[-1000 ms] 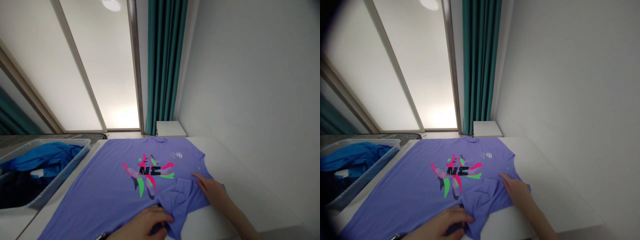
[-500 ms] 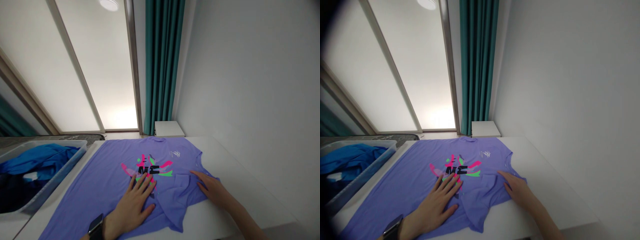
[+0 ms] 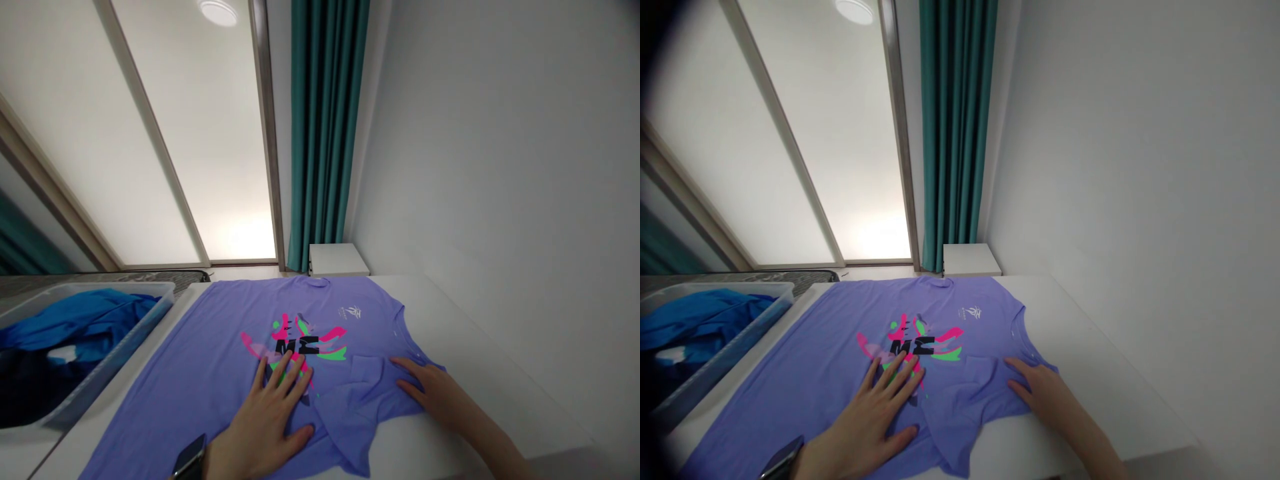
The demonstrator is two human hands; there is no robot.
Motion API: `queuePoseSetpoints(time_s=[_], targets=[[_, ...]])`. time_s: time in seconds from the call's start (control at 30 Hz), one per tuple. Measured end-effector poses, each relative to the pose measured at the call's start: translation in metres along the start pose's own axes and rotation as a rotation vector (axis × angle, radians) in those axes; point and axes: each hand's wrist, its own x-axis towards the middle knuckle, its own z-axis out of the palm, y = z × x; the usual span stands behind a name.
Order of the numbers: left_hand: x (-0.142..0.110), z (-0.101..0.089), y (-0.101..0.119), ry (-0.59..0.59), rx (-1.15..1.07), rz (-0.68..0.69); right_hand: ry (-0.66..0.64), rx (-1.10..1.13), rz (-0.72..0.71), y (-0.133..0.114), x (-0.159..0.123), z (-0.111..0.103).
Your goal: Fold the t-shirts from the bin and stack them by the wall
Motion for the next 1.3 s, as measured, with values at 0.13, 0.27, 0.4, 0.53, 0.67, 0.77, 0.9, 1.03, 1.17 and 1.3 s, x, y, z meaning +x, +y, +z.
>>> queuePoseSetpoints(time_s=[0.13,0.27,0.4,0.53,0.67,0.77,0.9,1.03,1.17,1.3], targets=[[0.018,-0.024,0.013,0.075,-0.095,0.022,0.014,-0.025,-0.021,0.005,-0.003,0.000],[0.043,-0.037,0.035,0.125,-0.201,0.063,0.133,-0.137,-0.049,-0.003,-0.001,0.002],[0.064,-0.026,0.053,0.077,-0.200,0.091,0.246,-0.183,-0.088,-0.027,0.008,0.001],[0.069,-0.011,0.060,0.042,-0.207,0.099,0.244,-0.010,-0.193,-0.049,0.019,-0.004],[0.064,-0.011,0.059,0.017,-0.355,0.132,0.223,0.252,-0.251,-0.061,0.022,-0.012],[0.060,-0.016,0.055,0.037,-0.591,0.081,0.140,0.612,-0.262,-0.064,0.019,-0.017],[0.062,-0.015,0.047,0.004,-1.016,-0.018,0.149,0.924,-0.165,-0.066,0.020,-0.019],[0.068,-0.009,0.041,-0.034,-1.275,-0.125,0.277,0.789,-0.182,-0.066,0.029,-0.017],[0.073,-0.005,0.029,0.138,-0.974,-0.112,0.337,0.463,-0.192,-0.067,0.041,-0.010],[0.073,-0.004,0.020,0.201,-0.363,0.027,0.261,0.098,-0.021,-0.067,0.050,0.003]])
